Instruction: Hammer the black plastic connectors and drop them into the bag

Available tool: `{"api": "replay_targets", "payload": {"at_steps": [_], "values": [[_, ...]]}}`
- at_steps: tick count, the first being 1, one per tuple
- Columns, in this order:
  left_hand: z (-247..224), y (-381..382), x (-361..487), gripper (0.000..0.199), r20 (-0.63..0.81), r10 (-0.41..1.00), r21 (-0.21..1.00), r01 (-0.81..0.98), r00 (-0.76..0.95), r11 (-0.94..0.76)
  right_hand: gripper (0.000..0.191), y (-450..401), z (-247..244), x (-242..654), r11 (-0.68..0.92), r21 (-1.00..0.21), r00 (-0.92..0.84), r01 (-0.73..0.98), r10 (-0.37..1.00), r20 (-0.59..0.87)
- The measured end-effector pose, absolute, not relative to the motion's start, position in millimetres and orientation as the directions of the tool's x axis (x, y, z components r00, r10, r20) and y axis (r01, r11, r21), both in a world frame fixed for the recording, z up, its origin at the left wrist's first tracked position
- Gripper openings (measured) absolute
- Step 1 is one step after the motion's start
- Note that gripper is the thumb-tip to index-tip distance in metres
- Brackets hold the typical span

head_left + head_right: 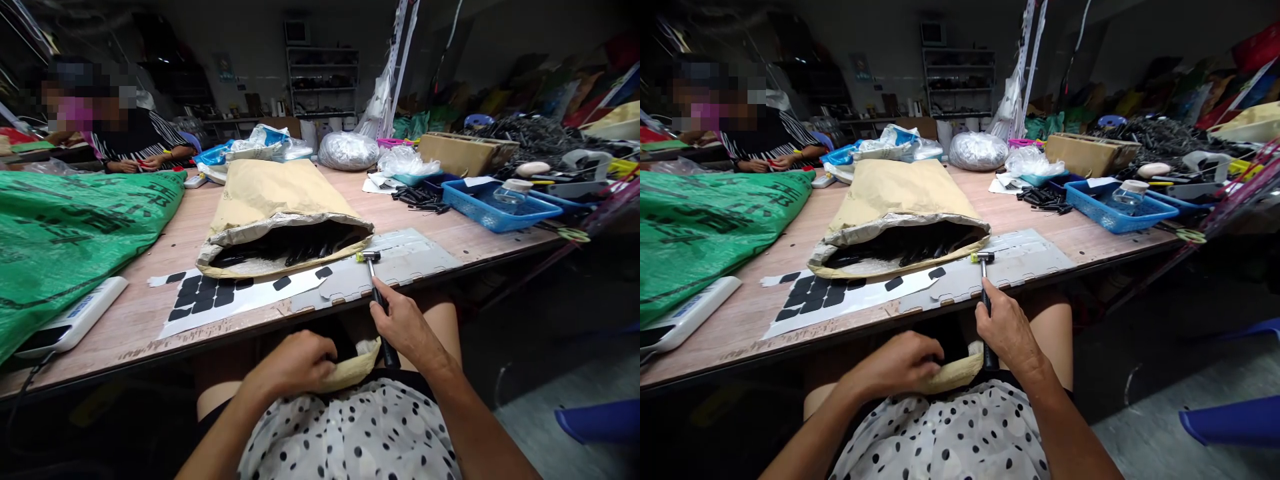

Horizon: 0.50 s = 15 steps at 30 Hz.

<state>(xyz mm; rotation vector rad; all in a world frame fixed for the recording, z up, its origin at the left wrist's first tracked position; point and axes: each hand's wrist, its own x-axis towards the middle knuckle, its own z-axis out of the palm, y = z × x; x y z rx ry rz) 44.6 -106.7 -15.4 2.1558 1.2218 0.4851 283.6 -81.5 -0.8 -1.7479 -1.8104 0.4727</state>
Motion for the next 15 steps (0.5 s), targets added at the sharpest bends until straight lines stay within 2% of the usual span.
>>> {"api": "replay_targets", "payload": {"at_steps": [1, 3, 5, 7, 9, 11, 13, 15], "values": [[1, -97, 37, 0.014, -0.019, 0.839, 0.678, 0.624, 0.543, -0.388, 0.062, -82, -1, 283, 0.081, -0.617, 0.02, 0.783, 0.988, 0.154], [26, -71, 14, 0.02, 0.031, 0.899, 0.679, 0.651, 0.437, -0.339, 0.062, -82, 0, 283, 0.075, -0.624, 0.021, 0.778, 0.989, 0.145], [39, -39, -15, 0.024, 0.24, 0.955, 0.588, 0.757, 0.174, -0.285, 0.062, -82, 0, 284, 0.078, -0.626, 0.016, 0.776, 0.99, 0.143], [42, -8, -43, 0.026, 0.41, 0.908, 0.422, 0.9, -0.085, -0.107, 0.062, -81, -1, 284, 0.087, -0.624, 0.009, 0.777, 0.989, 0.149], [36, 15, -64, 0.03, 0.398, 0.882, 0.301, 0.944, -0.252, 0.134, 0.061, -81, -1, 284, 0.088, -0.622, 0.007, 0.778, 0.989, 0.149], [27, 28, -74, 0.035, 0.317, 0.885, 0.222, 0.934, -0.341, 0.28, 0.06, -81, -2, 284, 0.085, -0.621, 0.007, 0.779, 0.99, 0.144], [19, 30, -75, 0.038, 0.274, 0.889, 0.193, 0.927, -0.366, 0.322, 0.061, -81, -2, 284, 0.083, -0.62, 0.008, 0.78, 0.99, 0.143], [13, 27, -72, 0.04, 0.305, 0.881, 0.194, 0.929, -0.362, 0.314, 0.061, -81, -3, 284, 0.084, -0.616, 0.007, 0.783, 0.99, 0.144]]}}
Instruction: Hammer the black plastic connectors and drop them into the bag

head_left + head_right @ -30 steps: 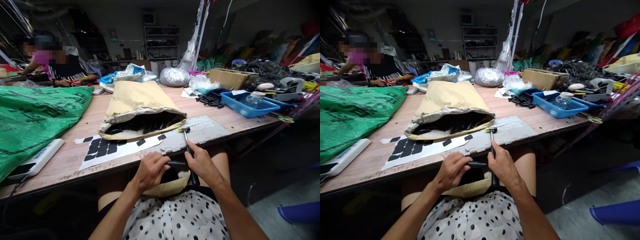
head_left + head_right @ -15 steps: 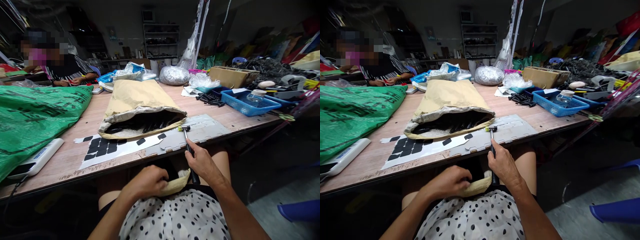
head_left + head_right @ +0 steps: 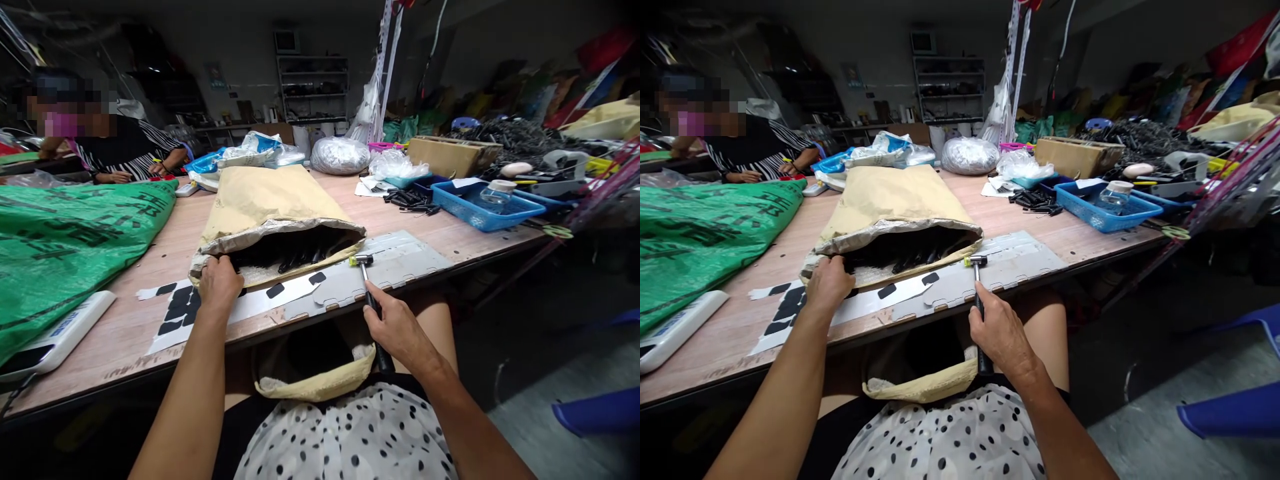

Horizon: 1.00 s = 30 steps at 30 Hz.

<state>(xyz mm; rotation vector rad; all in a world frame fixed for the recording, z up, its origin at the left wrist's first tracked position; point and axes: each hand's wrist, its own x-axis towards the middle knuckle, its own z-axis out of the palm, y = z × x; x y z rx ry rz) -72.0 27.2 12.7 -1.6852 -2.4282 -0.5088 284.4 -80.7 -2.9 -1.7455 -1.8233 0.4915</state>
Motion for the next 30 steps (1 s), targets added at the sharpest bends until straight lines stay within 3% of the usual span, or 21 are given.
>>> {"api": "replay_targets", "payload": {"at_steps": [6, 10, 13, 16, 18, 21, 24, 30], "values": [[14, 8, -63, 0.027, 0.404, 0.873, 0.261, 0.949, -0.274, 0.177, 0.06, -81, -3, 284, 0.1, -0.605, -0.002, 0.79, 0.987, 0.16], [24, -13, -29, 0.027, 0.556, 0.809, 0.458, 0.882, -0.191, -0.106, 0.06, -81, -4, 283, 0.11, -0.599, 0.002, 0.793, 0.983, 0.183], [23, -23, 9, 0.027, 0.395, 0.914, 0.731, 0.634, -0.093, -0.251, 0.06, -81, -4, 283, 0.114, -0.6, 0.003, 0.792, 0.981, 0.191], [13, -24, 34, 0.029, 0.239, 0.971, 0.888, 0.407, -0.014, -0.212, 0.06, -82, -3, 283, 0.099, -0.599, 0.011, 0.795, 0.984, 0.178], [7, -22, 38, 0.025, 0.232, 0.973, 0.873, 0.443, -0.015, -0.201, 0.06, -83, -2, 283, 0.097, -0.6, 0.012, 0.794, 0.985, 0.175], [2, -21, 32, 0.013, 0.282, 0.959, 0.749, 0.624, 0.004, -0.223, 0.06, -83, -2, 283, 0.099, -0.607, 0.011, 0.788, 0.985, 0.175], [0, -22, 25, 0.015, 0.331, 0.941, 0.654, 0.7, 0.074, -0.285, 0.06, -83, -3, 283, 0.097, -0.621, 0.016, 0.778, 0.985, 0.173], [-4, -20, 22, 0.022, 0.32, 0.938, 0.657, 0.683, 0.13, -0.319, 0.059, -80, -12, 283, 0.105, -0.714, 0.062, 0.692, 0.977, 0.203]]}}
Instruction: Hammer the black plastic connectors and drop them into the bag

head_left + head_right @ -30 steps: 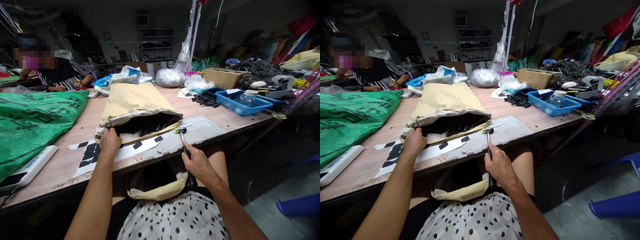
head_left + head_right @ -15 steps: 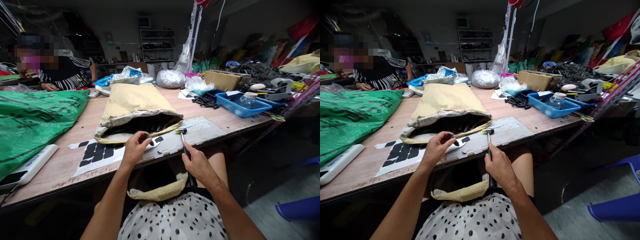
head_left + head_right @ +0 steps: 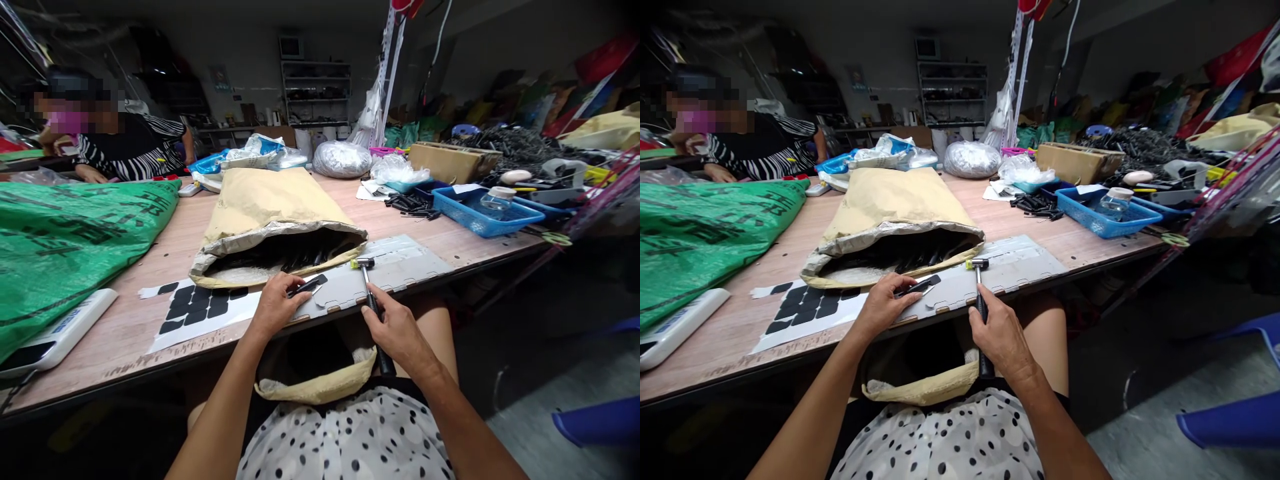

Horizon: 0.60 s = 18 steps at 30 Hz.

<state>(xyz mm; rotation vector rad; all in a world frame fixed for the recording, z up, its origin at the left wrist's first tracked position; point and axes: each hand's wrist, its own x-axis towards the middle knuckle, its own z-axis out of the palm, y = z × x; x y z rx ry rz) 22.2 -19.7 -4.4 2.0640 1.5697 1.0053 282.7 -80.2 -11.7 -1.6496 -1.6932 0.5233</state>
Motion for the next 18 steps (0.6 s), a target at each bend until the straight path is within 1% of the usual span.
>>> {"api": "replay_targets", "payload": {"at_steps": [3, 6, 9, 11, 13, 15, 18], "values": [[-3, -19, 22, 0.019, 0.3, 0.94, 0.662, 0.675, 0.161, -0.327, 0.063, -78, -20, 284, 0.147, -0.77, 0.097, 0.621, 0.96, 0.261], [-1, -19, 20, 0.018, 0.284, 0.939, 0.66, 0.671, 0.192, -0.337, 0.064, -80, -22, 284, 0.166, -0.869, 0.112, 0.467, 0.963, 0.244], [0, -19, 19, 0.019, 0.255, 0.948, 0.673, 0.669, 0.191, -0.316, 0.067, -91, -15, 281, 0.218, -0.94, 0.048, 0.262, 0.97, 0.238], [-1, -17, 19, 0.021, 0.231, 0.957, 0.69, 0.663, 0.178, -0.29, 0.066, -99, -7, 277, 0.249, -0.948, -0.014, 0.196, 0.968, 0.251], [-2, -16, 19, 0.022, 0.211, 0.963, 0.705, 0.657, 0.166, -0.267, 0.06, -106, -1, 270, 0.265, -0.941, -0.084, 0.212, 0.964, 0.253], [-3, -14, 19, 0.023, 0.202, 0.966, 0.715, 0.649, 0.164, -0.26, 0.054, -111, 1, 263, 0.281, -0.922, -0.138, 0.265, 0.958, 0.252], [-5, -13, 18, 0.023, 0.209, 0.963, 0.72, 0.64, 0.169, -0.268, 0.049, -114, -3, 252, 0.331, -0.887, -0.182, 0.322, 0.941, 0.285]]}}
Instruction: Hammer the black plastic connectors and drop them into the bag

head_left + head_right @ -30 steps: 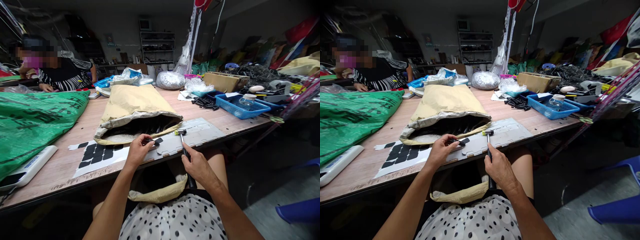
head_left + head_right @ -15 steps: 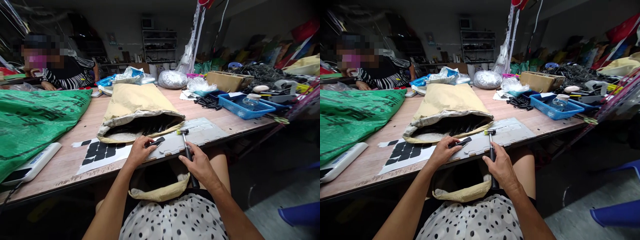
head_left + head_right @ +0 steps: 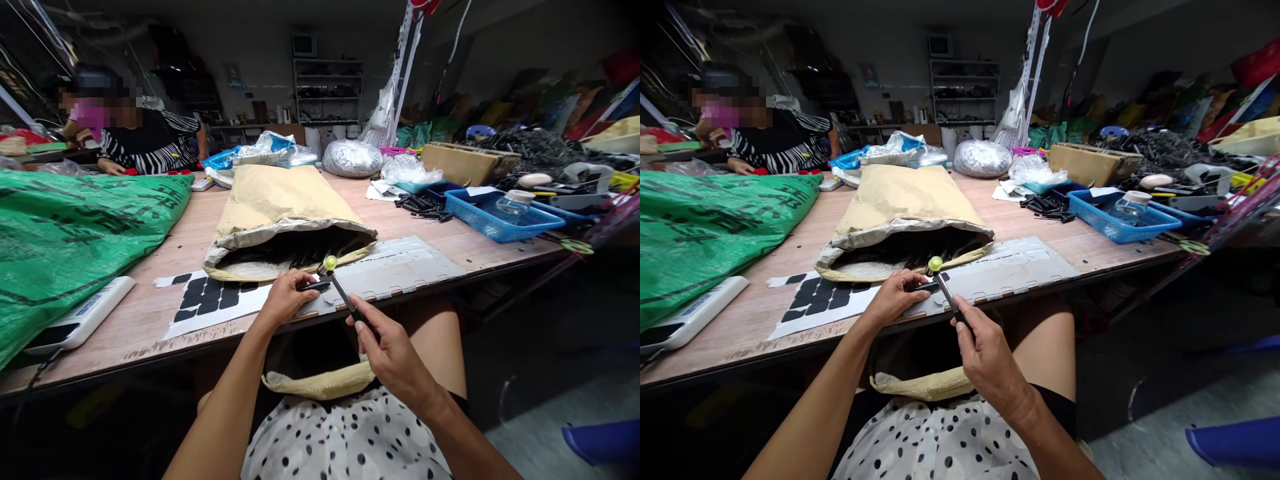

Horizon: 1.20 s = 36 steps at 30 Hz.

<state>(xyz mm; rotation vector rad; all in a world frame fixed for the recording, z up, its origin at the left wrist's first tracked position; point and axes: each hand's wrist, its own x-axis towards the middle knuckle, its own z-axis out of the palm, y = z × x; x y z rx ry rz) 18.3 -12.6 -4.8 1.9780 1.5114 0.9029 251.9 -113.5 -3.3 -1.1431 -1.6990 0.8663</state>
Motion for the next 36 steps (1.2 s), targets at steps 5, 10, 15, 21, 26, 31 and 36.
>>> {"api": "replay_targets", "payload": {"at_steps": [5, 10, 15, 21, 26, 31, 36], "values": [[-4, -12, 19, 0.021, 0.207, 0.965, 0.714, 0.649, 0.161, -0.261, 0.049, -115, -11, 241, 0.465, -0.803, -0.247, 0.374, 0.884, 0.397], [-2, -13, 20, 0.016, 0.212, 0.962, 0.696, 0.664, 0.174, -0.274, 0.051, -115, -18, 238, 0.505, -0.75, -0.281, 0.427, 0.862, 0.421], [-5, -13, 19, 0.017, 0.221, 0.961, 0.692, 0.668, 0.165, -0.274, 0.05, -115, -19, 241, 0.488, -0.739, -0.276, 0.465, 0.872, 0.404], [-9, -12, 19, 0.021, 0.235, 0.96, 0.698, 0.661, 0.151, -0.275, 0.05, -116, -16, 248, 0.468, -0.736, -0.216, 0.49, 0.883, 0.417], [-5, -14, 20, 0.021, 0.227, 0.962, 0.696, 0.667, 0.149, -0.268, 0.047, -112, -16, 253, 0.419, -0.769, -0.196, 0.482, 0.908, 0.371], [-2, -17, 20, 0.022, 0.215, 0.963, 0.69, 0.673, 0.16, -0.266, 0.046, -100, -10, 269, 0.366, -0.706, -0.071, 0.606, 0.909, 0.41], [1, -18, 20, 0.021, 0.217, 0.963, 0.682, 0.681, 0.163, -0.269, 0.046, -88, -12, 286, 0.191, -0.586, 0.035, 0.787, 0.935, 0.352]]}}
